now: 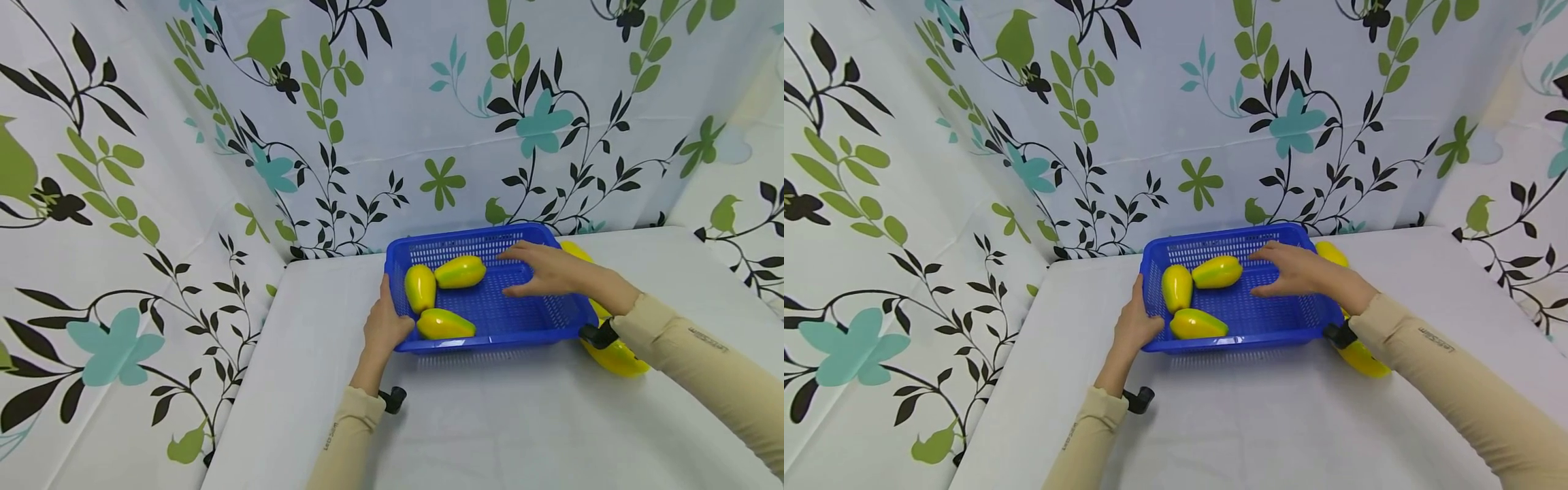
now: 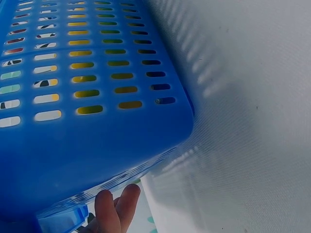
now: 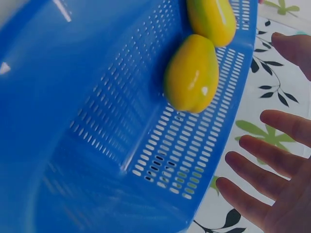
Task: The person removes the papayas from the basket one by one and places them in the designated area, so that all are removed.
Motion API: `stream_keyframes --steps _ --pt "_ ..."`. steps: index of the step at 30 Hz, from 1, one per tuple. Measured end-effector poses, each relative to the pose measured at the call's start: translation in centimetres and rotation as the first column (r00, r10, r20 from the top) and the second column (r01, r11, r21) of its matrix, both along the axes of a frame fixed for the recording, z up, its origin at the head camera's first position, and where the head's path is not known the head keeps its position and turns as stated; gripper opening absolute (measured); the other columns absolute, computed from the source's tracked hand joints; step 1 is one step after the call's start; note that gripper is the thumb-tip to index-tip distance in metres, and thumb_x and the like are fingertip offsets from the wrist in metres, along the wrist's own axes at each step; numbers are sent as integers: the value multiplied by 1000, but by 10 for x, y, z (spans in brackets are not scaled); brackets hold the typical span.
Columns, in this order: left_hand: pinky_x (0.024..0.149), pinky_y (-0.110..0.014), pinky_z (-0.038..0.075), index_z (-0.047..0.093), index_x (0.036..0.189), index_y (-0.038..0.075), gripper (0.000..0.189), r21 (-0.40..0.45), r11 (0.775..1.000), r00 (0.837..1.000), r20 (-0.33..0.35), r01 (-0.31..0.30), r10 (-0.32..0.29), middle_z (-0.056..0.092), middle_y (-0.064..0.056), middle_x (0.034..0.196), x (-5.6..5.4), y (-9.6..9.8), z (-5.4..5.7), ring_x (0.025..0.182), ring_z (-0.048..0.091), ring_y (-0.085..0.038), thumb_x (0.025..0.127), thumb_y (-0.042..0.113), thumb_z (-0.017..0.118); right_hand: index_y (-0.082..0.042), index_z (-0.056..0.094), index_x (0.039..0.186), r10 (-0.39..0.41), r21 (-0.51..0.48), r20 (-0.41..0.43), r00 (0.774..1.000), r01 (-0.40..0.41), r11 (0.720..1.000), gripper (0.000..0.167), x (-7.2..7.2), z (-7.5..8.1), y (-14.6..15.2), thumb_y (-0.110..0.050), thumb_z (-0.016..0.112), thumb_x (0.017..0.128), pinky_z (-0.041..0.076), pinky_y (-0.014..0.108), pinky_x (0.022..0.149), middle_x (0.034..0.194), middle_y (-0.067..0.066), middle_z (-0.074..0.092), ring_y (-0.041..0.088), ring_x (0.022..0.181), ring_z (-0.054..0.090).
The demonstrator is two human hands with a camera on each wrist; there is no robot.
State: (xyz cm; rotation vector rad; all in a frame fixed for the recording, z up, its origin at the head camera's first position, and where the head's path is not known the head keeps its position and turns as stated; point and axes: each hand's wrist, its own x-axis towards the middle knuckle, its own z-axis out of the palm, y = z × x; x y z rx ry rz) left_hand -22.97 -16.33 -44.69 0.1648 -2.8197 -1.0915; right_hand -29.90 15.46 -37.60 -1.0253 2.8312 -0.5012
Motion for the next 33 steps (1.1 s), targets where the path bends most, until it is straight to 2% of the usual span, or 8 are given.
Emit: stream_keyframes --steps 11,21,26,33 --pt "67 -43 51 14 158 9 99 15 1000 1000 1 -10 10 59 -25 128 -1 -7 0 84 59 -33 72 4 63 -7 54 140 37 31 46 998 -39 999 68 -23 -6 -37 -45 71 86 36 66 100 145 24 46 47 131 43" --pt "70 -45 52 14 158 8 100 10 1000 1000 12 5 -5 60 -25 126 -1 -3 0 86 59 -32 73 5 64 -5 55 139 64 93 24 998 -66 993 68 -41 -16 -55 -41 74 84 44 60 95 136 22 53 39 117 56" --pt "70 -45 52 13 158 9 100 -3 1000 1000 15 7 -7 61 -24 123 -2 -2 0 84 59 -32 73 5 65 -4 55 138 77 83 19 997 -78 993 68 -47 -23 -60 -40 75 84 45 59 94 133 22 54 37 111 59" --pt "77 -51 53 14 158 10 99 -24 1000 1000 16 -4 4 60 -24 124 -1 -2 0 89 61 -33 73 6 66 -6 55 139 75 94 44 996 -79 992 66 -57 -31 -71 -38 74 84 45 59 95 133 21 54 36 108 58"
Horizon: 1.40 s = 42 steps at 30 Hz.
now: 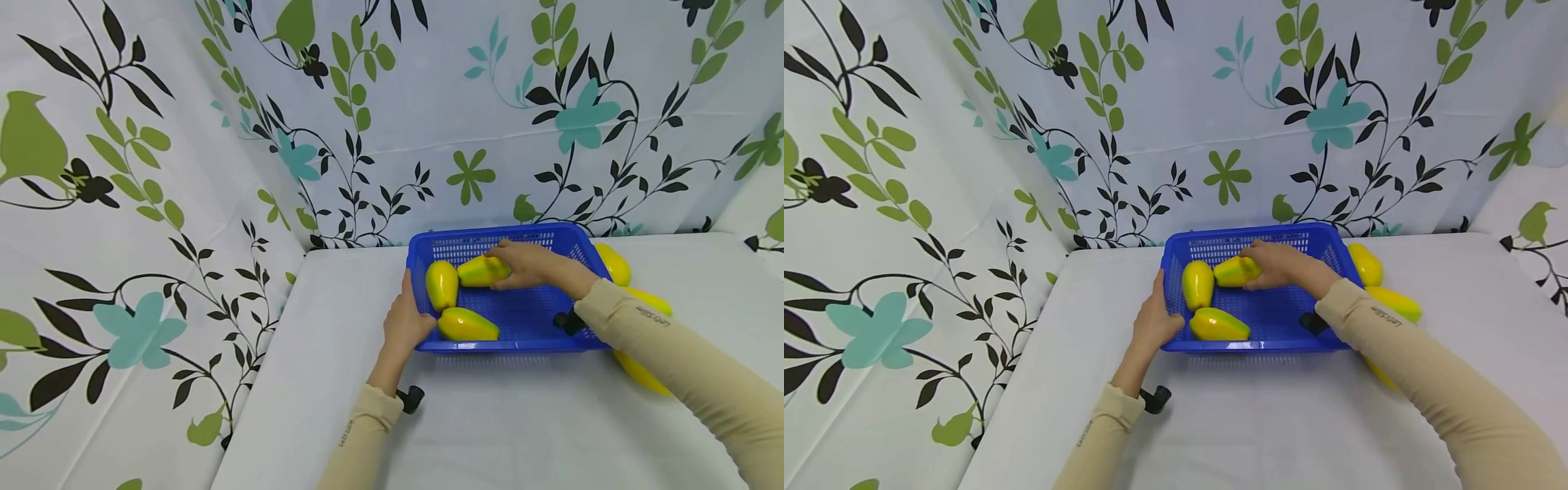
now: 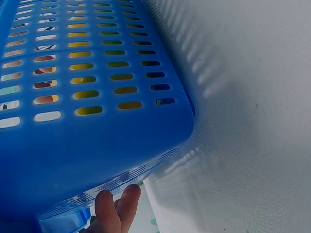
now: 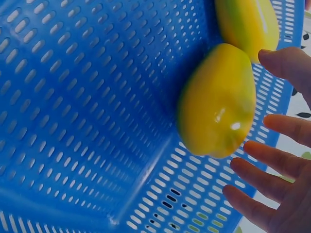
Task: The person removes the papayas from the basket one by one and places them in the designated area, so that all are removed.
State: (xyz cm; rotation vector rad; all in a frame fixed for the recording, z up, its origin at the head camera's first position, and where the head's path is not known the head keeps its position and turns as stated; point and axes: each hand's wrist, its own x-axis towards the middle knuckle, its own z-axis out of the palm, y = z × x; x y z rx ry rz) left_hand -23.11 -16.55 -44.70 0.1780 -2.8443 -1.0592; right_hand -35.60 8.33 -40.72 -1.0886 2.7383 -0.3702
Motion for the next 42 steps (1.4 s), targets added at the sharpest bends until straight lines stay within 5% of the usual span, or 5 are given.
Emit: stream_keyframes --steps 17,26,37,42 --pt "77 -51 53 15 158 10 99 1 1000 1000 -25 -4 4 61 -23 125 -2 2 -1 89 61 -33 73 6 65 -3 53 138 -51 -22 50 997 52 998 67 -14 -17 -6 -31 76 82 42 60 97 132 23 54 37 110 55" --pt "76 -51 52 15 158 11 99 -11 1000 1000 -11 -12 12 61 -23 125 -1 3 -2 91 62 -33 73 6 65 3 49 139 6 -25 62 998 -4 1000 71 -14 -30 -6 -27 78 82 42 57 99 128 21 58 36 109 56" --pt "76 -50 53 14 159 11 100 -5 1000 1000 5 -12 12 61 -22 125 -2 3 -4 89 61 -33 73 7 65 0 49 140 -6 16 47 999 5 1000 73 -6 -25 4 -29 79 81 40 59 100 133 21 56 38 116 54" --pt "80 -53 52 14 158 12 100 4 1000 1000 7 -7 7 58 -23 130 -3 2 -3 94 60 -35 73 7 65 -3 51 140 -6 14 14 1000 6 1000 73 -1 -17 8 -31 80 80 44 56 97 126 16 60 33 107 57"
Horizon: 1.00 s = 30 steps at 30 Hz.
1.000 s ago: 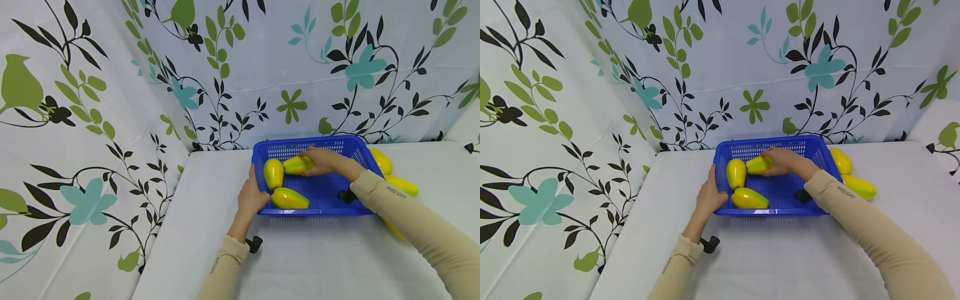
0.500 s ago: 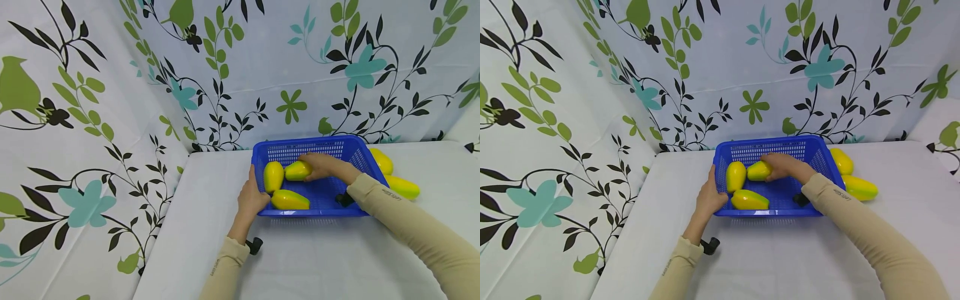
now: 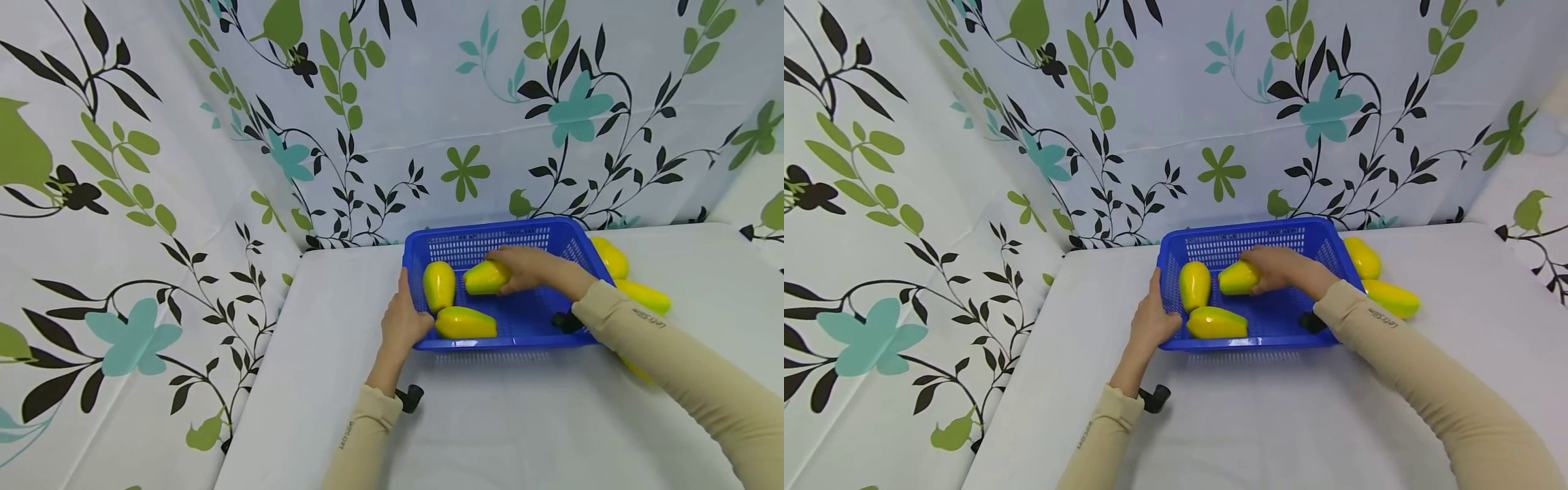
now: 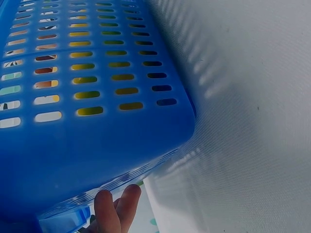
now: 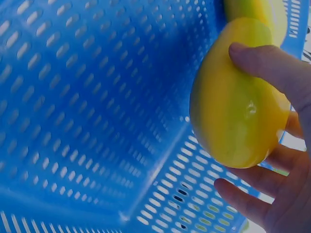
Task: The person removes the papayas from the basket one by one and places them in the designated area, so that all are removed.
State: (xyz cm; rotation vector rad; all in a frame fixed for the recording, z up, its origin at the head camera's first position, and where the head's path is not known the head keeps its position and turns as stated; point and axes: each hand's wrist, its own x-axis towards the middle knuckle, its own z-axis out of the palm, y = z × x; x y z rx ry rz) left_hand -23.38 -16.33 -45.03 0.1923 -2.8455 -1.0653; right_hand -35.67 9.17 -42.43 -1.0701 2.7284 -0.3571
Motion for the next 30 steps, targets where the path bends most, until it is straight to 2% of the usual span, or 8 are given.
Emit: stream_keyframes --steps 4,10,15,20,30 --pt "78 -52 51 14 159 12 99 -4 1000 1000 -4 5 -5 58 -23 130 -1 0 0 93 60 -35 74 8 65 -4 52 139 1 -10 -16 1000 -1 1000 71 5 10 6 -30 81 80 47 54 92 119 14 60 30 100 57" --pt "78 -51 51 14 159 12 99 0 1000 1000 -3 9 -9 58 -24 130 -1 1 1 92 59 -35 74 8 65 -3 50 140 -22 -2 -34 999 22 1000 73 10 20 15 -30 81 79 47 55 92 124 16 59 32 103 58" --pt "80 -52 51 14 159 12 100 6 1000 1000 -1 -2 2 58 -24 131 -1 1 0 94 60 -35 74 7 66 -5 51 141 -24 11 -47 999 24 1000 73 11 24 21 -31 80 79 46 57 92 125 17 59 33 104 58" --pt "76 -50 51 14 159 13 99 -1 1000 1000 1 -5 5 59 -24 128 -1 1 1 88 59 -33 74 7 65 -4 51 139 -36 12 -65 997 37 999 73 10 31 29 -32 80 79 48 56 87 118 15 60 31 98 58" --pt "72 -48 51 15 159 12 98 -2 1000 1000 1 -6 6 59 -24 127 0 4 1 85 58 -33 74 7 65 -2 51 138 -92 -22 -118 989 90 996 72 10 49 61 -31 80 78 49 54 85 120 18 59 32 97 59"
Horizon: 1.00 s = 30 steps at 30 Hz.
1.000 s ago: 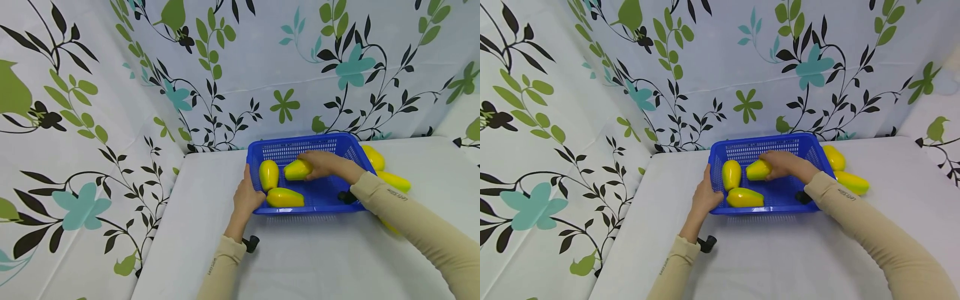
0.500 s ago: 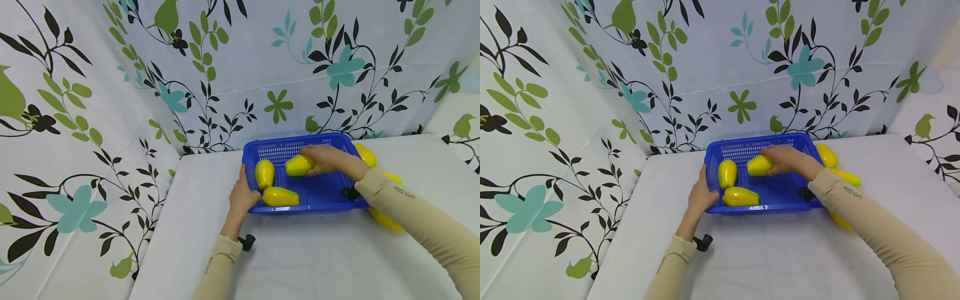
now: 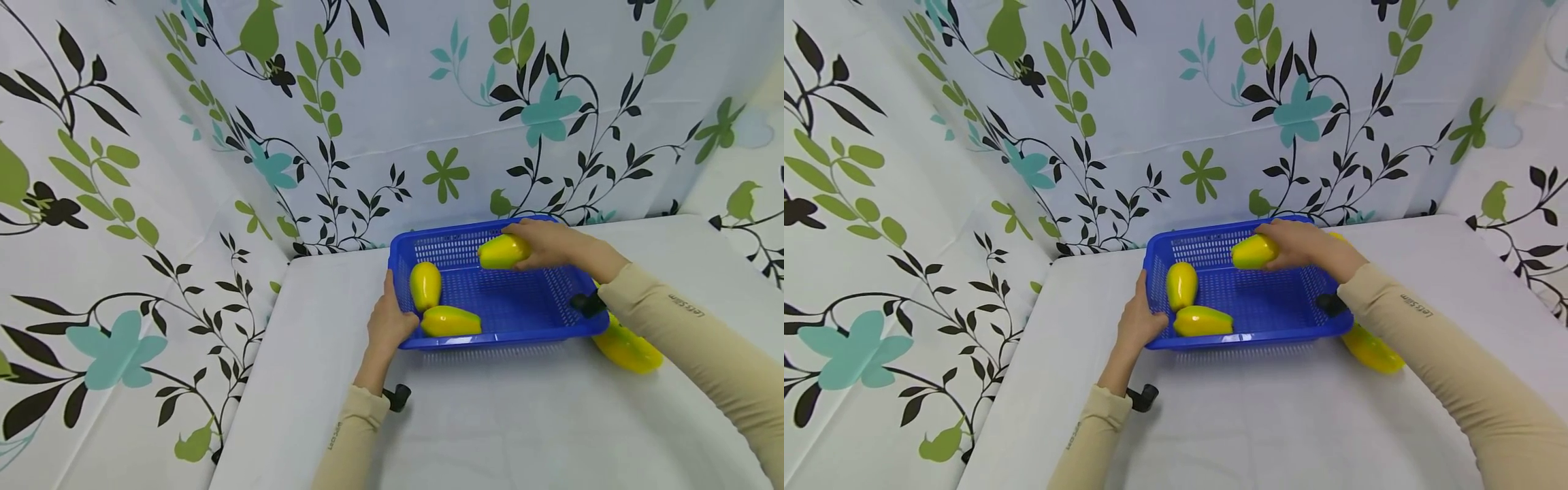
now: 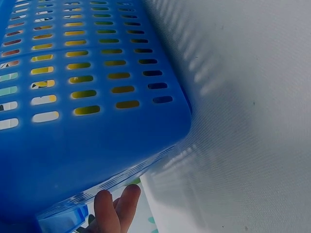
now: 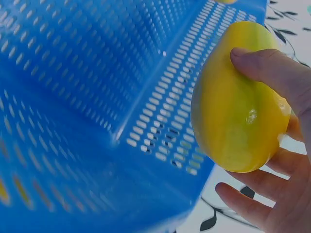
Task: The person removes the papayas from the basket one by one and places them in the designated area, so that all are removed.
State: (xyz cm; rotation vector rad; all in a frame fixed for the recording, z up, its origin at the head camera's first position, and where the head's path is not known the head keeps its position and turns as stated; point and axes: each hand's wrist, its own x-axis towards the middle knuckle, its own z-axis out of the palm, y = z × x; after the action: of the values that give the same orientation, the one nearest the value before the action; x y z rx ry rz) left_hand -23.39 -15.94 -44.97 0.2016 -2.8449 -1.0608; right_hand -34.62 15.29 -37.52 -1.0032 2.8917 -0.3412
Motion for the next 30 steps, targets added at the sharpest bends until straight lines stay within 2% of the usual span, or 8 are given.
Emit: stream_keyframes --steps 5,9,13,18,25,30 --pt "69 -46 51 15 158 11 99 1 1000 1000 -8 4 -4 60 -25 125 -1 1 -1 82 58 -32 73 7 65 0 50 139 -32 -69 -32 999 30 997 73 -1 8 19 -27 80 79 49 55 87 124 21 58 34 102 58" --pt "70 -45 51 14 159 11 99 -2 1000 1000 -8 6 -6 60 -24 126 0 1 -1 83 58 -32 74 7 64 0 50 139 -58 -113 -78 995 49 992 72 -4 13 38 -26 80 78 50 55 83 120 22 58 35 98 58" --pt "66 -43 49 15 158 11 99 2 1000 1000 -10 4 -4 61 -24 124 1 1 -1 81 57 -31 73 6 64 3 49 139 -77 -127 -113 991 63 990 74 -8 14 55 -25 80 78 49 55 83 121 24 57 36 99 58" --pt "64 -42 50 16 158 10 99 -2 1000 1000 -17 6 -6 61 -24 122 1 1 0 80 58 -31 72 6 64 5 46 140 -120 -134 -110 987 105 985 76 -12 12 77 -24 80 79 47 59 86 128 29 53 41 106 54" --pt "64 -41 49 15 158 11 97 -2 1000 1000 -6 3 -3 62 -24 121 2 1 2 78 57 -30 74 6 63 10 42 140 -178 -187 -101 979 157 970 78 -20 -3 112 -22 80 80 44 62 88 122 33 52 43 103 52" --pt "61 -40 49 17 158 10 96 -3 1000 1000 -16 3 -3 63 -25 118 2 2 2 77 57 -31 73 5 62 14 39 140 -231 -230 -58 971 212 950 78 -27 -17 138 -18 79 81 38 66 93 126 37 47 48 108 46"
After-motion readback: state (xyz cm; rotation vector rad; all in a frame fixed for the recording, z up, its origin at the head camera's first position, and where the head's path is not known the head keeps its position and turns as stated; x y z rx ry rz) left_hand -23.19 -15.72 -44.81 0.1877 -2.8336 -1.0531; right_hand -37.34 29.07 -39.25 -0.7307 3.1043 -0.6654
